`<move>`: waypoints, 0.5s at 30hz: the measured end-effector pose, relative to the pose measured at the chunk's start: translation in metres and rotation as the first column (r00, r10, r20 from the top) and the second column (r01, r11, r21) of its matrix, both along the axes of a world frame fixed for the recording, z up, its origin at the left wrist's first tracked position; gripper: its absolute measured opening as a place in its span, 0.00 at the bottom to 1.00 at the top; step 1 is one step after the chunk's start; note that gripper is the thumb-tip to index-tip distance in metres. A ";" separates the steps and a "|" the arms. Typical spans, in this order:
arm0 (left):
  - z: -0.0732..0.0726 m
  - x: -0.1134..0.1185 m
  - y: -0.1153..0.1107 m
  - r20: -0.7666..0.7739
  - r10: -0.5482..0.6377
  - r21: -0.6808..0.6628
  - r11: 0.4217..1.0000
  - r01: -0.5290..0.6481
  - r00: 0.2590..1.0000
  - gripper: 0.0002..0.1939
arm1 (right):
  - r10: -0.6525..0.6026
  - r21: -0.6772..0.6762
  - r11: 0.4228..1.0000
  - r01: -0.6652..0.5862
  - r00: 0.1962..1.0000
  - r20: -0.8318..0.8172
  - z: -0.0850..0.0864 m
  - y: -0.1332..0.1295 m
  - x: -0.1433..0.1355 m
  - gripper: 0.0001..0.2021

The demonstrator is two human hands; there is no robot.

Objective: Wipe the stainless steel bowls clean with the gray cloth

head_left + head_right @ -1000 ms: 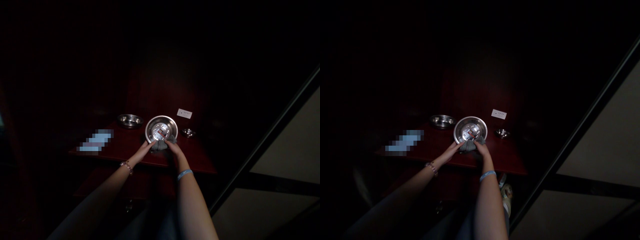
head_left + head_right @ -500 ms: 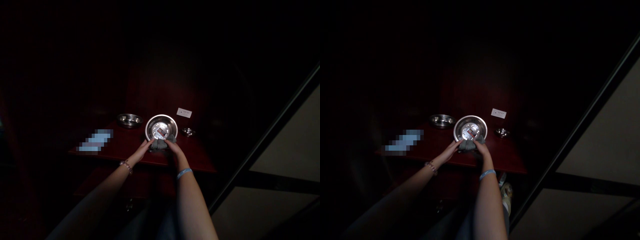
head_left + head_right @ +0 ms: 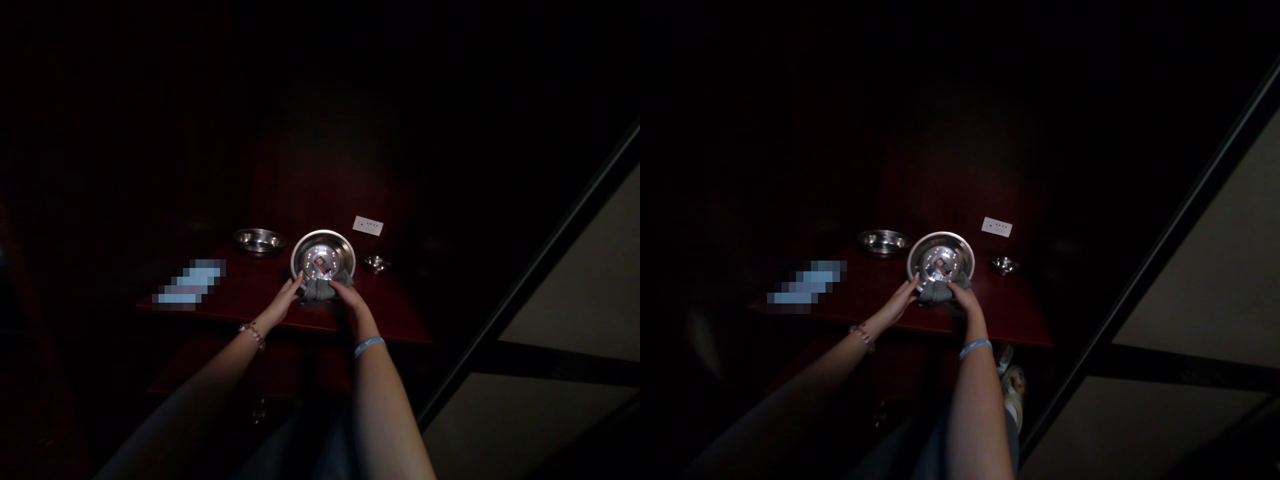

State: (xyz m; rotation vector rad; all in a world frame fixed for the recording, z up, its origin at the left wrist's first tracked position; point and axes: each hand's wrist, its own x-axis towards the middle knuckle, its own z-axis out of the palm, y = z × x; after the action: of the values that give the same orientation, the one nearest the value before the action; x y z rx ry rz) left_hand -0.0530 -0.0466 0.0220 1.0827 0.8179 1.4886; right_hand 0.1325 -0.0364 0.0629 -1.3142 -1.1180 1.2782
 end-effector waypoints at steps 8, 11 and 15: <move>0.003 0.004 -0.004 -0.018 -0.006 0.046 0.999 0.007 1.000 0.36 | -0.022 0.059 0.998 0.019 0.998 0.051 0.006 -0.005 0.000 0.14; 0.003 0.006 -0.006 -0.045 -0.001 0.108 0.994 0.006 0.999 0.34 | -0.023 0.058 0.998 0.019 0.998 0.056 0.008 -0.008 -0.001 0.12; 0.002 0.007 -0.005 -0.057 0.033 0.129 0.991 -0.026 0.998 0.34 | 0.007 0.066 0.998 -0.010 0.999 0.046 0.009 -0.008 -0.001 0.11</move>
State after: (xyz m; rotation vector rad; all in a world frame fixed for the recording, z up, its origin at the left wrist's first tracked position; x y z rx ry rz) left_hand -0.0462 -0.0514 0.0241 1.2196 0.7904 1.5579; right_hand 0.1312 -0.0445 0.0723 -1.2956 -1.1891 1.2126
